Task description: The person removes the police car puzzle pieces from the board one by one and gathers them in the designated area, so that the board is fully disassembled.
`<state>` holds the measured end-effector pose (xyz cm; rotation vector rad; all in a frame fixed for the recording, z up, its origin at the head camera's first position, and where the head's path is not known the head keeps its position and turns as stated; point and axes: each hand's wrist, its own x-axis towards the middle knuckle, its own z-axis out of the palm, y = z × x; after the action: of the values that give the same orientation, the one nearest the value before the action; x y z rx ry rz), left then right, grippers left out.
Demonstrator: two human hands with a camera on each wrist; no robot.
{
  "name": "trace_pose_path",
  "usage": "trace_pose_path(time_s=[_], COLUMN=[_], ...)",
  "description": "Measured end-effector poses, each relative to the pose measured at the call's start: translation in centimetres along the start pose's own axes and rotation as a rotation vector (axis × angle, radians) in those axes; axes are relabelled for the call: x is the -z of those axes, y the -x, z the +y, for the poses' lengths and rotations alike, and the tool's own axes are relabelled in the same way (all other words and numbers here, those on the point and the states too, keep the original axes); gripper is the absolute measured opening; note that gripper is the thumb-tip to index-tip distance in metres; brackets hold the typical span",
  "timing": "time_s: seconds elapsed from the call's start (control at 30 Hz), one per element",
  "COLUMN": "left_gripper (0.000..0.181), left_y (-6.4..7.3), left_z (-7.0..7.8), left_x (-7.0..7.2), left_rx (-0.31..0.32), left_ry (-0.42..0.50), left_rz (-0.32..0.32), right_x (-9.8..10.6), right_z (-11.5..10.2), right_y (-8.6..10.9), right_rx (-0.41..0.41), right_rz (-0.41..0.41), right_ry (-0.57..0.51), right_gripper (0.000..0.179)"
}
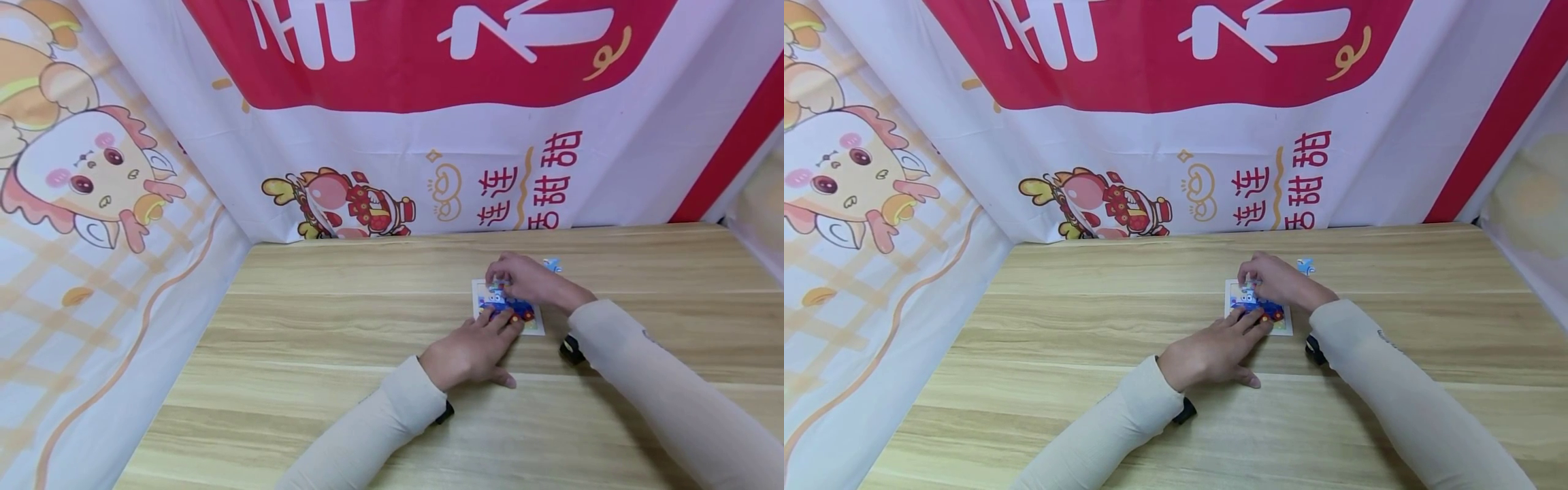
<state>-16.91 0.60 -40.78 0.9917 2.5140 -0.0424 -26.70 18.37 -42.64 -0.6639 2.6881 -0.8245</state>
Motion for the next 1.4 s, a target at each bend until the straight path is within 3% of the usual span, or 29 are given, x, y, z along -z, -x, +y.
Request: trace_pose_path(time_s=[0.77,1.13,1.4], left_gripper=[0.093,0.093,0.093], left_y=[-0.1,0.0,0.0], left_z=[0.0,0.0,-0.1], left_x=[0.0,0.0,0.0], left_rx=[0.004,0.004,0.000], left_ry=[-0.007,0.011,0.019], left_rz=[0.004,0.004,0.002], right_x=[0.4,0.4,0.6], right_z=[0.9,0.9,0.6], right_y=[0.6,0.7,1.0], right_rx=[0.078,0.084,0.086], right_rz=[0.033,0.046,0.058], right_ry=[-0.009,-0.029,-0.076], right_gripper=[0.025,0.036,0.034])
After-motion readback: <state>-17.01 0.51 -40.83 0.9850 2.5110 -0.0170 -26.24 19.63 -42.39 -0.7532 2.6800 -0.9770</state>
